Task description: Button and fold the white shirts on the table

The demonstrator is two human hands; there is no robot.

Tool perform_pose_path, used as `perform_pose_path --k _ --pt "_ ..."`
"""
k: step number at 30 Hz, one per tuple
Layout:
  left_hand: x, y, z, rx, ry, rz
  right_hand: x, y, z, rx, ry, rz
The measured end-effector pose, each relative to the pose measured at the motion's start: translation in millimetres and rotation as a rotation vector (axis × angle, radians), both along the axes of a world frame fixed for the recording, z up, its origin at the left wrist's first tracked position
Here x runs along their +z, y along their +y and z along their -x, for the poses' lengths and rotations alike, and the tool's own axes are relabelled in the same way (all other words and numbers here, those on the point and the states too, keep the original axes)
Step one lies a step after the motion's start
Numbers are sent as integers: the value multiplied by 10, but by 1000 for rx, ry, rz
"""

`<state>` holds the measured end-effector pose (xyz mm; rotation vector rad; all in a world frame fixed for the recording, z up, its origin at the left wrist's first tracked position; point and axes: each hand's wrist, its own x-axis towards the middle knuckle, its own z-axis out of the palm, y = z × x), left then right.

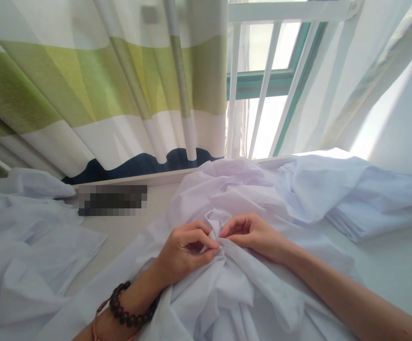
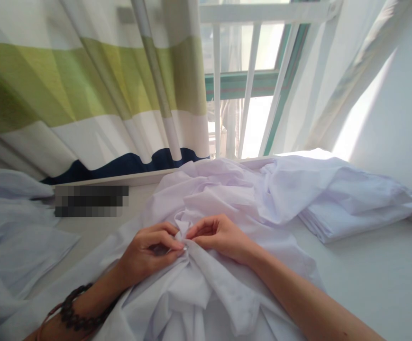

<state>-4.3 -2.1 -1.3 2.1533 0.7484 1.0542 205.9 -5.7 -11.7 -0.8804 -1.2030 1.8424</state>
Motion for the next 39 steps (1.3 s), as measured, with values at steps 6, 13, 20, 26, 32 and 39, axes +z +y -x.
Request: perform_pose_path --k 6,13,20,26,32,39 --pt "-21 14 5 -1 1 28 13 8 0 26 4 13" --pt "-13 21 35 -20 9 44 -11 3 -10 40 2 15" --pt "-21 16 14 -22 21 92 25 3 1 34 -10 8" --pt "-33 12 21 -31 67 124 50 2 8 33 -21 2" --pt "-47 45 17 -78 71 -1 37 2 2 64 -53 -38" --pt "-54 16 -10 -7 100 -136 32 2 -6 61 -83 -62"
